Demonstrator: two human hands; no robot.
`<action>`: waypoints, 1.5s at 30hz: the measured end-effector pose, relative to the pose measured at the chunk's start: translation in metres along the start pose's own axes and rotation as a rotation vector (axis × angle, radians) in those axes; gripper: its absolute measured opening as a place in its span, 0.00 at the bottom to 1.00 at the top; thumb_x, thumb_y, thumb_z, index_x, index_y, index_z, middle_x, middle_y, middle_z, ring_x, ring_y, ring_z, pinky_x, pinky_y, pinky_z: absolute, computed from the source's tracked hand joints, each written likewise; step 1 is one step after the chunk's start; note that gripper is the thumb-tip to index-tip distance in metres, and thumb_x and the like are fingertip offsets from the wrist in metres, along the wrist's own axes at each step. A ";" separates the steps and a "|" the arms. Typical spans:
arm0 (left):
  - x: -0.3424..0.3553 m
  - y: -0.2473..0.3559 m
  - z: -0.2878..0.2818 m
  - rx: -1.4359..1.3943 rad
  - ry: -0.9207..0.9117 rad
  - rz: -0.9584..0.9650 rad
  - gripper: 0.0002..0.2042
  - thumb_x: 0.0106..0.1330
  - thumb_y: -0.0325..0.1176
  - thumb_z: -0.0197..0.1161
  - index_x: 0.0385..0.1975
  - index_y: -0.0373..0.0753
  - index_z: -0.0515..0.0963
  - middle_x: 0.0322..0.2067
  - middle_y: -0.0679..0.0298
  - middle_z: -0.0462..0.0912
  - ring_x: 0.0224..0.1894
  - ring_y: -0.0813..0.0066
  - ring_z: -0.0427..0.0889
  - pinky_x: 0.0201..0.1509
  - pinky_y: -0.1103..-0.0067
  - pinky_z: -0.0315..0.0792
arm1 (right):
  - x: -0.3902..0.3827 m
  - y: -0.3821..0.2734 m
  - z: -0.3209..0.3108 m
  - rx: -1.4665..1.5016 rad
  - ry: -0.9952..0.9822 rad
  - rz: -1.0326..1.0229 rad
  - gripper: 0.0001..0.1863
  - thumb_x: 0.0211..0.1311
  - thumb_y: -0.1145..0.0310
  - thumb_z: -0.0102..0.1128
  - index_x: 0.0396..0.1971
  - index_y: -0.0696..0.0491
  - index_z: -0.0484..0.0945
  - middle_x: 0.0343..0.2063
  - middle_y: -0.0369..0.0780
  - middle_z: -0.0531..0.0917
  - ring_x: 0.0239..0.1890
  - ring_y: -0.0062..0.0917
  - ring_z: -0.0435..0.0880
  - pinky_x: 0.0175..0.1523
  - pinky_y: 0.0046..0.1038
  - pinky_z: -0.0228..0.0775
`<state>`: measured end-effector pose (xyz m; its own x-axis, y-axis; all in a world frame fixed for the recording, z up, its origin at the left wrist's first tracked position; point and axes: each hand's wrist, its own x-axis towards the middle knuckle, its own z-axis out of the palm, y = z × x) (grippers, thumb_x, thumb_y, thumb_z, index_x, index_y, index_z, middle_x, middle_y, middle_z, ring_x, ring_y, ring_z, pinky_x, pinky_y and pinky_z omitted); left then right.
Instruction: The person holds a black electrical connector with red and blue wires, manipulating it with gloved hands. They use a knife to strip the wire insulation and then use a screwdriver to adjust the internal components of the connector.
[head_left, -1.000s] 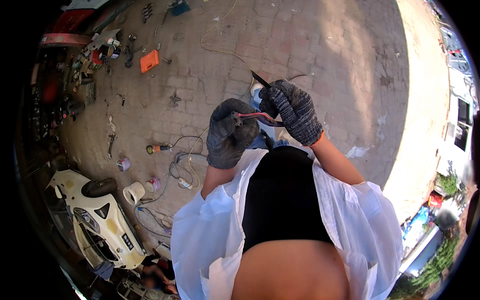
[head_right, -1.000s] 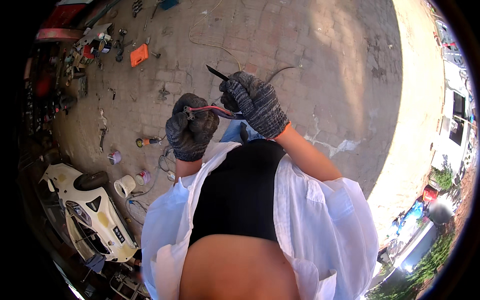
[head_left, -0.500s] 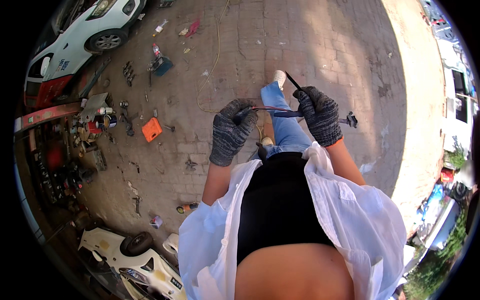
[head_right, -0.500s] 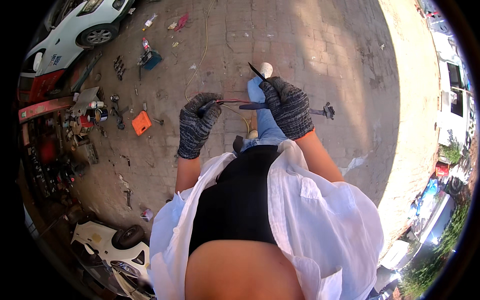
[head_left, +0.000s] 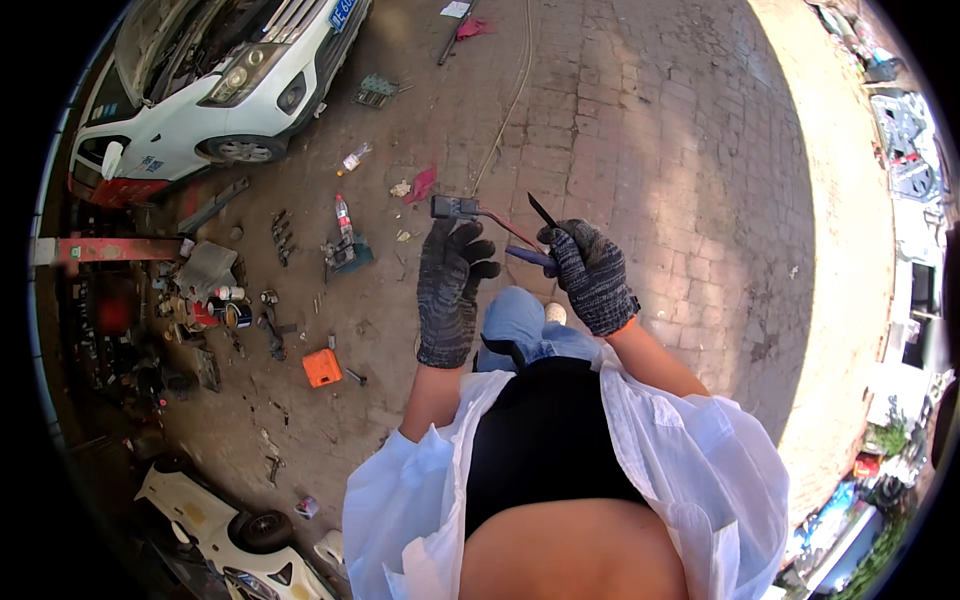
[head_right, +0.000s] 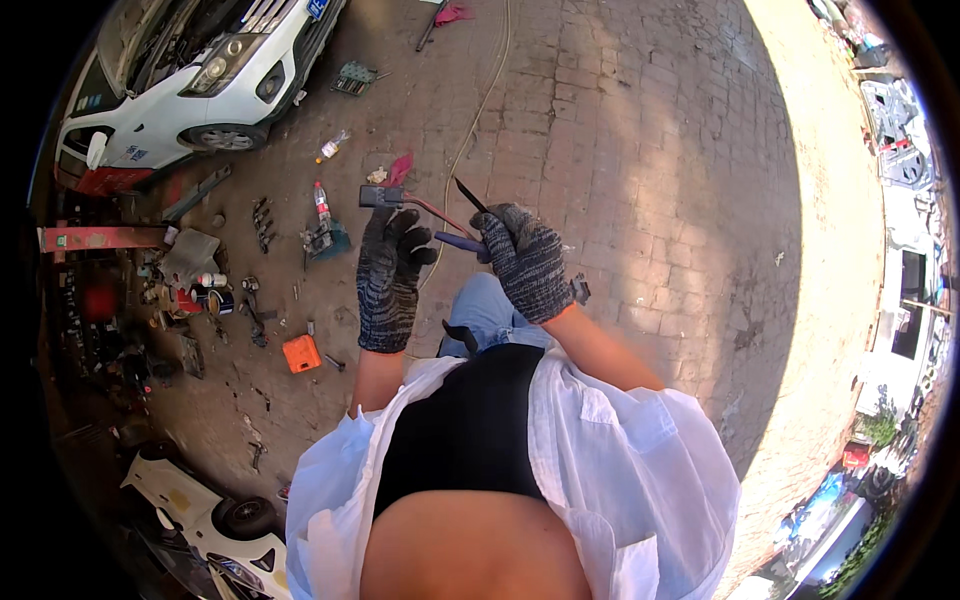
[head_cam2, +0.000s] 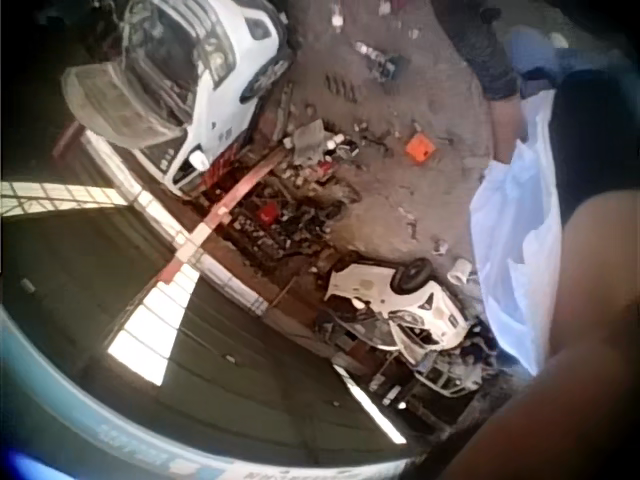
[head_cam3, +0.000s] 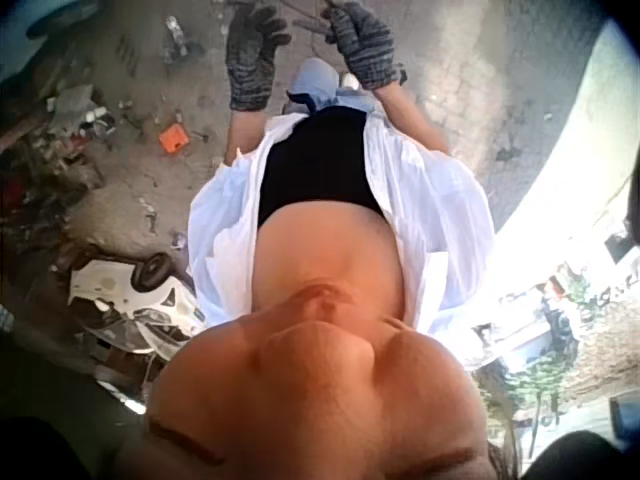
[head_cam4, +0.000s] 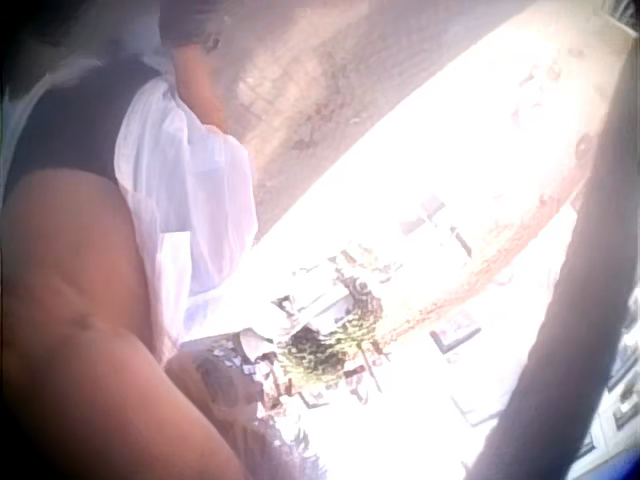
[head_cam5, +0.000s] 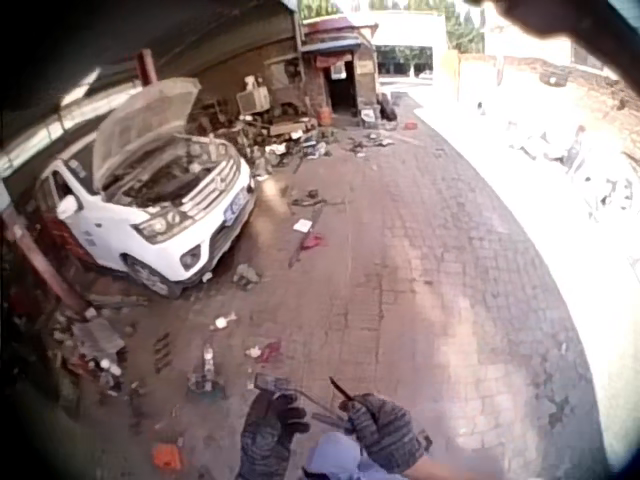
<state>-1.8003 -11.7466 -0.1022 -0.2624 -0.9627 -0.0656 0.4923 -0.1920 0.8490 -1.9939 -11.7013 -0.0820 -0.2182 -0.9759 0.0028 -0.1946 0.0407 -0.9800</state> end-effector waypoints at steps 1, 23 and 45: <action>0.023 -0.011 0.006 0.044 -0.037 0.006 0.26 0.72 0.39 0.62 0.66 0.37 0.67 0.54 0.58 0.78 0.47 0.71 0.82 0.50 0.74 0.79 | 0.032 0.001 0.002 -0.023 -0.030 0.031 0.11 0.71 0.73 0.51 0.45 0.59 0.81 0.32 0.46 0.84 0.30 0.28 0.87 0.36 0.28 0.78; 0.785 -0.008 0.099 0.088 -0.361 -0.184 0.12 0.72 0.30 0.60 0.52 0.34 0.79 0.40 0.69 0.82 0.35 0.86 0.76 0.41 0.82 0.75 | 0.715 0.054 -0.108 0.781 -0.367 0.363 0.15 0.70 0.59 0.60 0.40 0.58 0.81 0.29 0.37 0.83 0.30 0.22 0.82 0.36 0.25 0.73; 1.497 -0.004 0.182 0.128 -0.032 -0.132 0.09 0.68 0.32 0.66 0.42 0.36 0.84 0.32 0.70 0.85 0.33 0.84 0.80 0.39 0.83 0.74 | 1.475 0.031 -0.170 -0.408 -0.013 -0.276 0.10 0.66 0.66 0.61 0.39 0.56 0.82 0.34 0.45 0.85 0.40 0.39 0.86 0.44 0.34 0.76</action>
<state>-2.3464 -13.1518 -0.1079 -0.3449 -0.9238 -0.1665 0.3423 -0.2889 0.8941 -2.4844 -13.1035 -0.0742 -0.0944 -0.9645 0.2468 -0.6026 -0.1420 -0.7853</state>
